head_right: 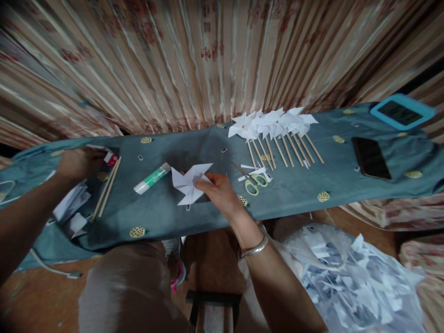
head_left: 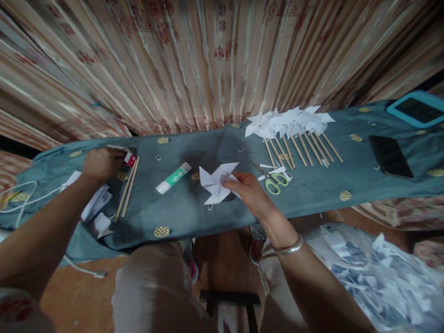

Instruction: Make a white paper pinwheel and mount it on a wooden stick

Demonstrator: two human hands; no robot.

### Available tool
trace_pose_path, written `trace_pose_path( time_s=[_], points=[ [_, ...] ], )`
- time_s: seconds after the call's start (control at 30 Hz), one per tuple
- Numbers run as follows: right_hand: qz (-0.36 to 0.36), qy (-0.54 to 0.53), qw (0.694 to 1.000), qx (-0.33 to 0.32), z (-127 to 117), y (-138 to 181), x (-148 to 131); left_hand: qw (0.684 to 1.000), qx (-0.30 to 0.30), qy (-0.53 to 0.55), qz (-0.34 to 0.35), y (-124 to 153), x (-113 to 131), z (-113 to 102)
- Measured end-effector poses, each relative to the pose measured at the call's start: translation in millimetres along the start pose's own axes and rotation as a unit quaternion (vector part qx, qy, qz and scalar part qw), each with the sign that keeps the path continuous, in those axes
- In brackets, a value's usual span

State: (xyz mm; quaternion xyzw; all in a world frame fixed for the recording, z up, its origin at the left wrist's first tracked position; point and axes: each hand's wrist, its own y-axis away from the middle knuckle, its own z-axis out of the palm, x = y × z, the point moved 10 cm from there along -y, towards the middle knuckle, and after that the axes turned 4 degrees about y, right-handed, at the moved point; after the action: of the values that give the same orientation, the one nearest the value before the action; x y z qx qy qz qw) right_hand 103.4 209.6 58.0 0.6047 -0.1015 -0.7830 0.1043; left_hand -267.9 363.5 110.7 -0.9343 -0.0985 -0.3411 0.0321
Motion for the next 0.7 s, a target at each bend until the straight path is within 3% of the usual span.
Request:
trace_pose_path(
  time_s=[0.1, 0.2, 0.7],
  points=[
    [0.005, 0.004, 1.000, 0.003, -0.5, -0.1, 1.2, 0.981, -0.015, -0.176, 0.081, -1.9, 9.2, 7.3],
    [0.007, 0.012, 1.000, 0.005, -1.2, -0.2, 1.0, 0.962, -0.014, -0.243, 0.122, -2.8, 11.2, 10.7],
    [-0.001, 0.010, 1.000, -0.010, 3.1, -1.5, -2.0, 0.975, 0.016, -0.180, 0.126, -3.1, 15.8, -1.7]
  ],
)
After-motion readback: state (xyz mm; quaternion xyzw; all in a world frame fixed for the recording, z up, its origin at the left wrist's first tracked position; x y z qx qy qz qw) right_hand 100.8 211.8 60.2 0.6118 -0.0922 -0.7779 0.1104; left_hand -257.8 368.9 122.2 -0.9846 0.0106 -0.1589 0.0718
